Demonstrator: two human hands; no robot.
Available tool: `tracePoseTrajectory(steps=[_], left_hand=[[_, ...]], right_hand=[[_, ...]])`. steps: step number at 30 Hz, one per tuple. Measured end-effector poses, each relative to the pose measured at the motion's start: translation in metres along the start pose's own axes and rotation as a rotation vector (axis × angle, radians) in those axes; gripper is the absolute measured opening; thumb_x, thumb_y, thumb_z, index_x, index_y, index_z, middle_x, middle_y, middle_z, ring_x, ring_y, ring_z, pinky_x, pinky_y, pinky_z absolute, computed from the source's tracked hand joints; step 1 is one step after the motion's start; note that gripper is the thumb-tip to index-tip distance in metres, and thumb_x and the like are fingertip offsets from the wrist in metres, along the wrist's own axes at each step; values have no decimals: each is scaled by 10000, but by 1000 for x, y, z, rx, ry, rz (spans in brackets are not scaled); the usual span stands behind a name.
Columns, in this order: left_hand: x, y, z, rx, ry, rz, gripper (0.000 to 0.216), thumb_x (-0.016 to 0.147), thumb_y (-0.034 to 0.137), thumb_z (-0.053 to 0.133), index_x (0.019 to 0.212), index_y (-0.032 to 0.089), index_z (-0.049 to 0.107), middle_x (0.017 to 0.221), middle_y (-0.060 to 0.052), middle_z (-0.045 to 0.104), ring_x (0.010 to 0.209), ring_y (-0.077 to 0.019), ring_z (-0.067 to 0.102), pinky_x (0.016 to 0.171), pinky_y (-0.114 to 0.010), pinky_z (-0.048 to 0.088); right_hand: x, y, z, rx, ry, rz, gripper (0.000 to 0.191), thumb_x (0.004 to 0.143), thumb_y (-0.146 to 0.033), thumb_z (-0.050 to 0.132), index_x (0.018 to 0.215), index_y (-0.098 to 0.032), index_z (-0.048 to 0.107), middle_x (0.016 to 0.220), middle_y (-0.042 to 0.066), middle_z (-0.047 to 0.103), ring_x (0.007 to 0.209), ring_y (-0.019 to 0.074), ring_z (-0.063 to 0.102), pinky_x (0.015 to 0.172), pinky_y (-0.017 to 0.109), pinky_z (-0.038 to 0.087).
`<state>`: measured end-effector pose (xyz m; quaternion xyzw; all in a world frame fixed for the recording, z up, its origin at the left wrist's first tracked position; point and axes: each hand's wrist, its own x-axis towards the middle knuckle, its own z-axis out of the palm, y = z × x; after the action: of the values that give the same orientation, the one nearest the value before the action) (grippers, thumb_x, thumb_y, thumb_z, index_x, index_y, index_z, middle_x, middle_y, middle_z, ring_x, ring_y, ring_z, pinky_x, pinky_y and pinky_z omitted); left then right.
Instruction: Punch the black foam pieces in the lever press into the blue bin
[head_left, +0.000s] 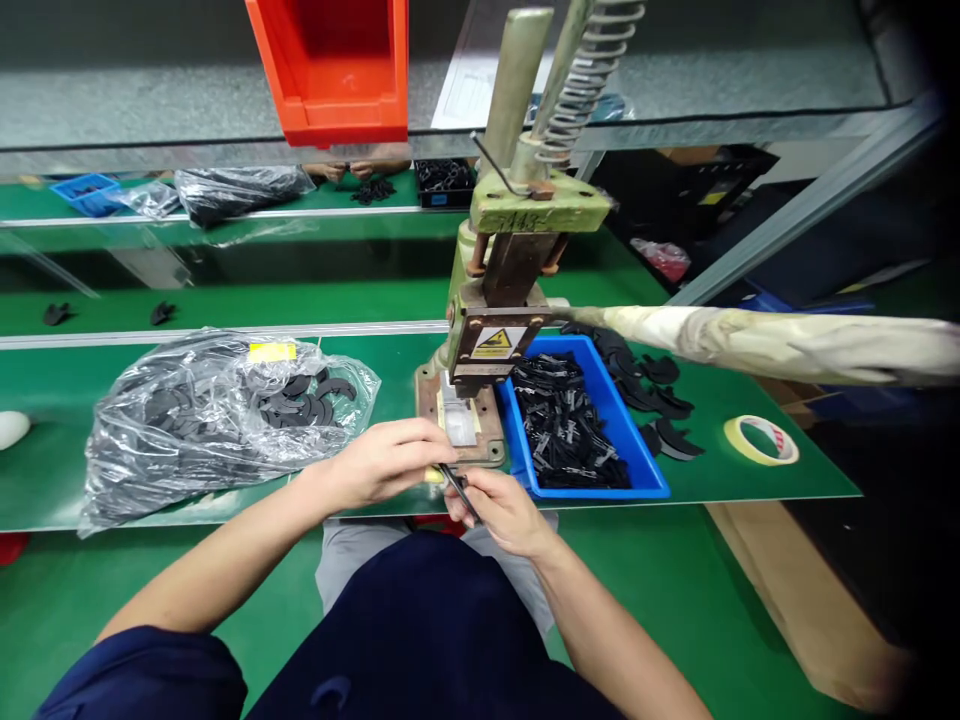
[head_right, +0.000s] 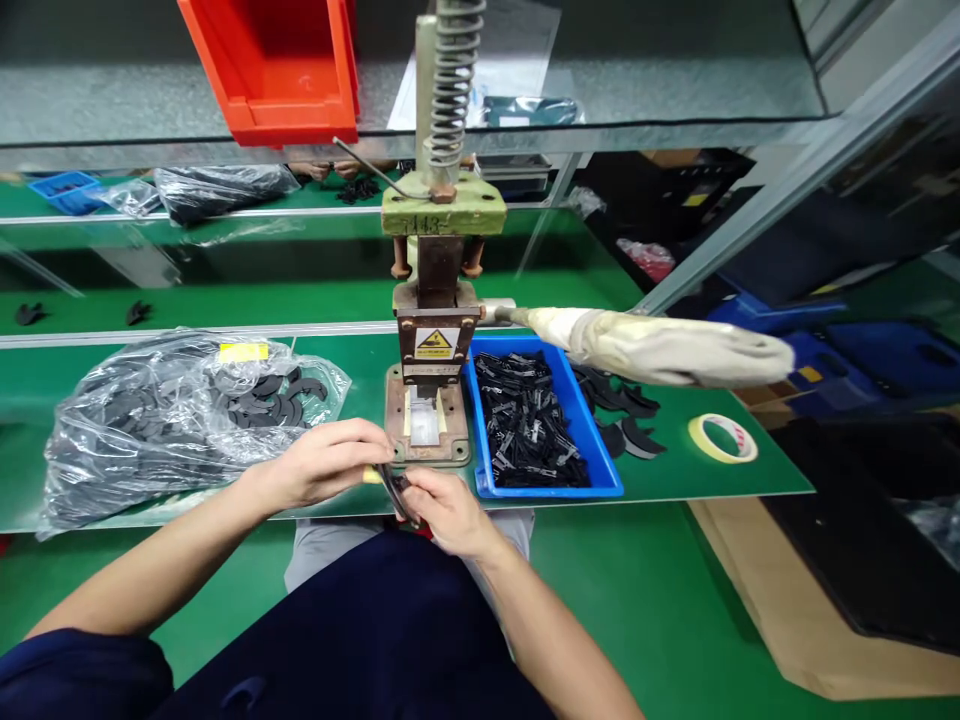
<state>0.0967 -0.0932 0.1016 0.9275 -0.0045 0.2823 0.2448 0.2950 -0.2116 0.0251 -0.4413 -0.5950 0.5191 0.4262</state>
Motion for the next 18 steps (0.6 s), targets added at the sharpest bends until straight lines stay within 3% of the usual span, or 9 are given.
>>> tracePoseTrajectory(steps=[4, 7, 9, 12, 18], left_hand=[[-7, -1, 3, -22, 39, 49, 194, 1009, 189, 480, 1145, 166, 617, 1016, -124, 693, 975, -176, 683, 838, -261, 565], [-8, 5, 1, 102, 2, 101, 175, 1004, 155, 479, 1105, 172, 621, 973, -97, 700, 957, -179, 677, 832, -274, 562], [-8, 9, -1, 169, -30, 113, 158, 997, 146, 494, 1081, 163, 628, 968, -95, 703, 967, -186, 675, 841, -285, 563], [-9, 12, -2, 224, -69, 89, 162, 1004, 163, 495, 1074, 162, 640, 975, -92, 707, 975, -184, 677, 858, -286, 567], [-19, 8, 3, 219, -67, 24, 211, 1029, 265, 475, 1110, 188, 654, 997, -93, 714, 961, -171, 692, 895, -291, 576]], right_hand=[[6, -3, -14, -90, -40, -110, 415, 981, -522, 476, 891, -183, 699, 796, 41, 685, 721, 137, 612, 691, 276, 510], [11, -7, -25, -159, 34, -190, 316, 964, -438, 553, 1137, -215, 696, 1073, 87, 720, 997, 185, 655, 895, 341, 535], [13, -10, -31, -192, 74, -238, 303, 947, -380, 596, 1196, -230, 680, 1154, 95, 707, 1075, 195, 643, 962, 371, 526], [15, -17, -36, -224, 58, -303, 260, 921, -319, 644, 1161, -239, 703, 1117, 81, 728, 1064, 196, 660, 974, 377, 538], [21, -24, -31, -315, -25, -414, 176, 925, -232, 630, 1065, -220, 736, 1005, 59, 755, 919, 149, 707, 843, 285, 576]])
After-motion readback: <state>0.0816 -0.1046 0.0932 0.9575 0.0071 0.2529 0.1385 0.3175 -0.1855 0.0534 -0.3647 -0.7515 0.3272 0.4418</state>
